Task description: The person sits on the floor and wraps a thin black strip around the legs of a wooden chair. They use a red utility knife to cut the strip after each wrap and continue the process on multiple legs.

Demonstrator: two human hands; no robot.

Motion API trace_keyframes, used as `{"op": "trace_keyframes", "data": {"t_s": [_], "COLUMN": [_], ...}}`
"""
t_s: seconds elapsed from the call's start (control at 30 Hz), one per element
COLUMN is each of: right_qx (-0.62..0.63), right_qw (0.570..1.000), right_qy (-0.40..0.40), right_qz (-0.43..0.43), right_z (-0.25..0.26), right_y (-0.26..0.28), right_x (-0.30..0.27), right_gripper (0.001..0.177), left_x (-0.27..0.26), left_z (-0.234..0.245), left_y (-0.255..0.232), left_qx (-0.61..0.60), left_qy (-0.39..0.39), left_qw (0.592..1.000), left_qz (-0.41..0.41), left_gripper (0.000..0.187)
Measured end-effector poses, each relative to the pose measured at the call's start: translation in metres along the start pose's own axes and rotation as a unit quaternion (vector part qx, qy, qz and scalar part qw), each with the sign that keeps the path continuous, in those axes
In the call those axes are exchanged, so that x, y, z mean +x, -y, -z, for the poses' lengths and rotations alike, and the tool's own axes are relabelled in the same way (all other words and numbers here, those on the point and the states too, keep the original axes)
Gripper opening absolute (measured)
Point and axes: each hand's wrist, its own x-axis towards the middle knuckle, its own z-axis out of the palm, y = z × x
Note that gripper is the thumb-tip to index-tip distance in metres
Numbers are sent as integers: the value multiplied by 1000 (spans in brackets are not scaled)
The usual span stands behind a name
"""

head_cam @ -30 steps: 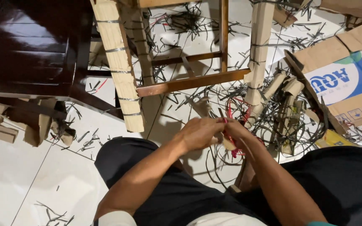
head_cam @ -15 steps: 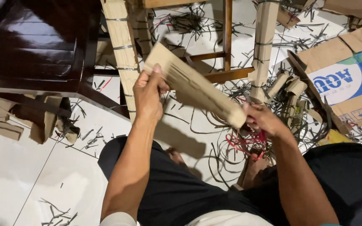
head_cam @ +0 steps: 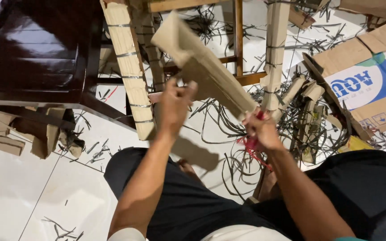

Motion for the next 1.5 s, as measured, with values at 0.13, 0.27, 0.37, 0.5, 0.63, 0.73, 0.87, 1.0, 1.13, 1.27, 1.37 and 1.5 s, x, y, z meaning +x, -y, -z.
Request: {"op": "trace_keyframes", "data": {"t_s": [0.13, 0.27, 0.37, 0.5, 0.63, 0.73, 0.87, 1.0, 1.13, 1.27, 1.37, 1.5], "right_qx": [147, 220, 232, 213, 160, 127, 96, 109, 57, 23, -2, -98], "right_qw": [983, 963, 960, 967, 982, 989, 995, 989, 981, 970, 966, 956], "right_qy": [-69, -48, -45, 2, 34, 11, -20, -103, -184, -229, -242, -223], "right_qz": [-91, -151, -153, -141, -90, -78, -21, 14, 35, 75, 92, 162], "right_z": [-29, -37, -51, -51, -38, -23, -6, -1, 7, 19, 32, 26], "right_y": [-40, -104, -127, -107, -100, -92, -86, -43, -7, 3, -1, 5], "right_x": [-15, -16, -16, -24, -19, -10, 0, 7, 11, 20, 29, 34], "right_gripper": [20, 18, 18, 22, 33, 25, 20, 16, 16, 16, 17, 20], "left_x": [-36, -51, -41, -34, -9, 11, 40, 40, 51, 75, 88, 73], "left_z": [-27, -43, -51, -49, -3, 30, 61, 62, 48, 40, 31, 28], "left_y": [-20, -12, 22, 28, -12, -37, -42, -52, -47, -17, 6, -4], "left_qx": [249, 278, 249, 218, 246, 230, 166, 177, 349, 516, 547, 506], "left_qy": [112, 131, 115, 100, 181, 243, 266, 261, 224, 175, 171, 174], "left_qw": [962, 951, 958, 959, 933, 939, 949, 948, 906, 818, 802, 830], "left_qz": [9, -14, -86, -153, -190, -81, 1, -51, -88, -183, -169, -155], "left_gripper": [104, 105, 94, 90, 76, 66, 46, 42, 38, 34, 36, 39]}}
